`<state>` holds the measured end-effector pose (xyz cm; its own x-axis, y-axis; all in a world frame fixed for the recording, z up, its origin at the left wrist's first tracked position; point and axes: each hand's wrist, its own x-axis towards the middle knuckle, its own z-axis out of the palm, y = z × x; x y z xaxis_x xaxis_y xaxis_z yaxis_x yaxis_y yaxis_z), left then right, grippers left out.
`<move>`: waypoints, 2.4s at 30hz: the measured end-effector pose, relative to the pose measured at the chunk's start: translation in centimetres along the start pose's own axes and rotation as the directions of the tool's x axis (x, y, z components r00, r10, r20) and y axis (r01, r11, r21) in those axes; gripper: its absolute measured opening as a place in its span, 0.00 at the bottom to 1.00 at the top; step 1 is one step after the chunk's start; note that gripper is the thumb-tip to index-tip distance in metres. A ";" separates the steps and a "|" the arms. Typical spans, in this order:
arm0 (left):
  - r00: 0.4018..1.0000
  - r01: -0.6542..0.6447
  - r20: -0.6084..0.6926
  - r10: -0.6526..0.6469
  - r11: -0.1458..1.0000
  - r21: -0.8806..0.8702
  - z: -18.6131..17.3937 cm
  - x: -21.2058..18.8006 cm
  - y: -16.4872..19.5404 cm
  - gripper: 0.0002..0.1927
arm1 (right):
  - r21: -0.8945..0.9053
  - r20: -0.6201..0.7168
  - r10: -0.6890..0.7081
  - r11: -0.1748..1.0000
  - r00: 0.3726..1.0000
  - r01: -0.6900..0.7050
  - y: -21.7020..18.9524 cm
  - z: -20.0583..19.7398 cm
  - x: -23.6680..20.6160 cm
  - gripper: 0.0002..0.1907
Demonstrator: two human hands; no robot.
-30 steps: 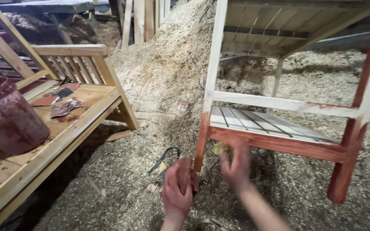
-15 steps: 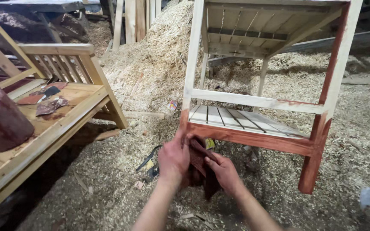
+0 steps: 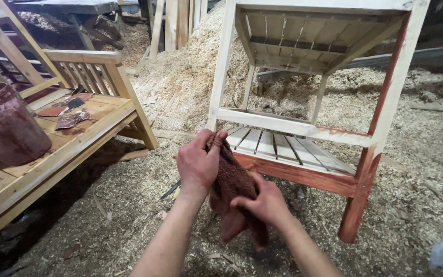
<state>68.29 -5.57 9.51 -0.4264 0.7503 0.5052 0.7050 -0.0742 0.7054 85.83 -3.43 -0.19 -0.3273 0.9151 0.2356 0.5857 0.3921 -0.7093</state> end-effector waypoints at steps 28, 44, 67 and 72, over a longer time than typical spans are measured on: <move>0.994 -0.002 0.109 -0.007 0.997 0.079 0.2 -0.7 3.4 0.30 | -0.217 -0.572 -0.411 0.910 0.710 0.352 -0.1 7.6 -3.2 0.39; 0.873 0.191 0.466 -0.145 0.980 -0.052 0.5 3.2 -5.3 0.16 | 0.525 -0.299 0.174 0.851 0.938 0.009 -2.1 6.5 2.7 0.25; 0.792 0.572 0.420 -0.444 0.780 -0.253 6.7 0.6 -18.2 0.08 | 0.798 0.039 0.671 0.425 0.740 -0.428 -1.8 6.8 8.8 0.22; 0.592 0.740 0.742 -0.315 0.576 -0.346 7.0 -4.1 -17.1 0.31 | 0.644 -0.106 0.617 0.640 0.780 -0.418 -2.0 7.7 8.3 0.21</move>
<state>61.97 -2.72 -8.09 -0.0536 0.9549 -0.2920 -0.1056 0.2854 0.9526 76.26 2.67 -1.92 0.1847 0.9656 -0.1828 0.0341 -0.1922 -0.9808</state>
